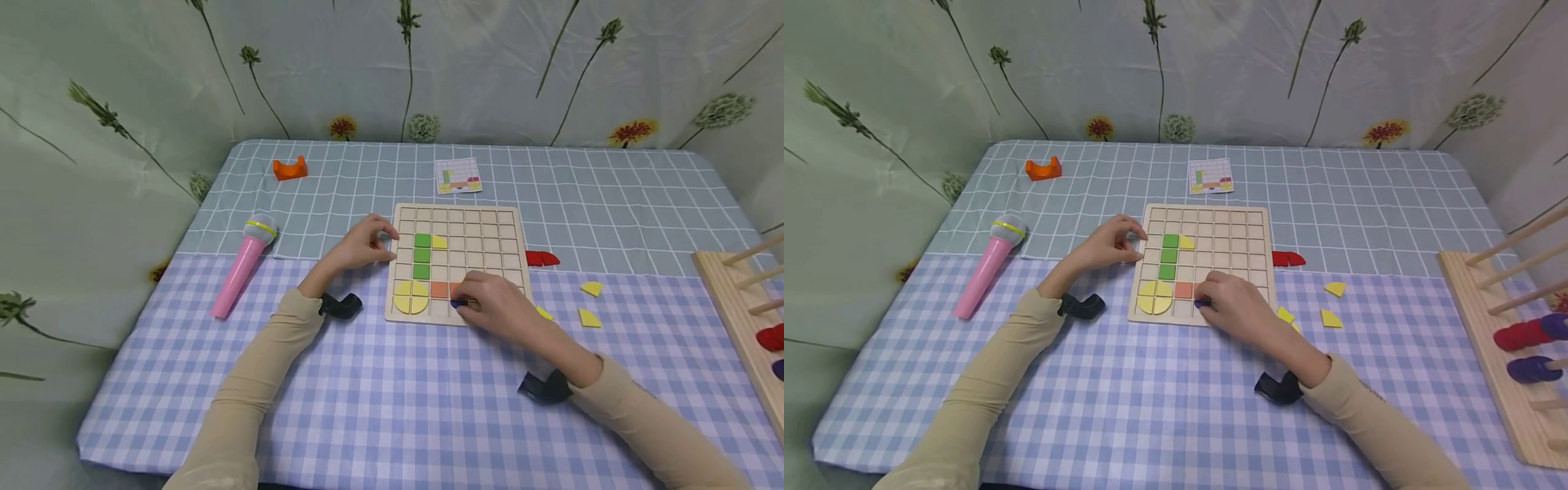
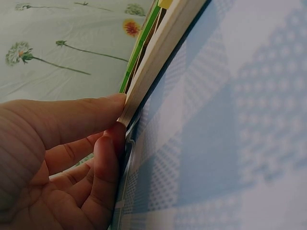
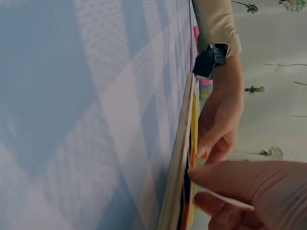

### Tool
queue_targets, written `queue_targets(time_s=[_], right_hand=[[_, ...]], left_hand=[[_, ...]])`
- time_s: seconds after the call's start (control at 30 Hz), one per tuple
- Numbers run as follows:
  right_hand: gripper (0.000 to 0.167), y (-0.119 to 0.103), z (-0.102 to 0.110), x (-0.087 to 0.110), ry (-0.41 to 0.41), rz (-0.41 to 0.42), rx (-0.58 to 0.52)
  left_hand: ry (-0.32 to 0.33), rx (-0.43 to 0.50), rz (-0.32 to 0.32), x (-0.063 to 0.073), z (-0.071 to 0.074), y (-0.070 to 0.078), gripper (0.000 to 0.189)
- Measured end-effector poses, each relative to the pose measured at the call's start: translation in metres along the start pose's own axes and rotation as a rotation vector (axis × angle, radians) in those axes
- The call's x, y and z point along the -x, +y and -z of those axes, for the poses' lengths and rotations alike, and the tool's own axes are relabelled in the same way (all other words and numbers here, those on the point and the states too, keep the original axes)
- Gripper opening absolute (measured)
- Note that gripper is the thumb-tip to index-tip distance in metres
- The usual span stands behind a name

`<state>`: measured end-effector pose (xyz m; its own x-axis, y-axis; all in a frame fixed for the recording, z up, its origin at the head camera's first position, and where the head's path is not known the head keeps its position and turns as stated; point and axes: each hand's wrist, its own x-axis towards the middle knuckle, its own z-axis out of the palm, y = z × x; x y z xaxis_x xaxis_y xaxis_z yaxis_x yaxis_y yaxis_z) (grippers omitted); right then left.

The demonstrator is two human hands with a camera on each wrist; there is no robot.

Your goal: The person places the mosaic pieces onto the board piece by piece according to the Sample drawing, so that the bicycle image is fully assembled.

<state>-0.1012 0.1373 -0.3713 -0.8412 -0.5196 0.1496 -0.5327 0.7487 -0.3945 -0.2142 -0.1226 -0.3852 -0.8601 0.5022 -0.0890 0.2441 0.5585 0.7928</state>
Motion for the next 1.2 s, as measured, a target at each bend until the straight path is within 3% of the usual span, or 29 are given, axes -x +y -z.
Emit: queue_targets(time_s=[0.3,0.63,1.03,1.2], right_hand=[[0.016,0.017,0.018,0.012,0.017,-0.049,0.005],[0.018,0.047,0.033,0.040,0.134,-0.036,0.054],[0.024,0.071,0.050,0.064,0.140,-0.148,0.154],[0.027,0.079,0.057,0.071,0.101,-0.224,0.186]], left_hand=[[0.004,0.004,0.007,0.001,0.000,0.000,0.031],[0.011,0.013,-0.005,0.001,0.000,0.000,0.030],[0.001,0.019,0.002,0.002,0.000,-0.001,0.031],[-0.001,0.019,-0.004,0.001,0.000,-0.001,0.031]])
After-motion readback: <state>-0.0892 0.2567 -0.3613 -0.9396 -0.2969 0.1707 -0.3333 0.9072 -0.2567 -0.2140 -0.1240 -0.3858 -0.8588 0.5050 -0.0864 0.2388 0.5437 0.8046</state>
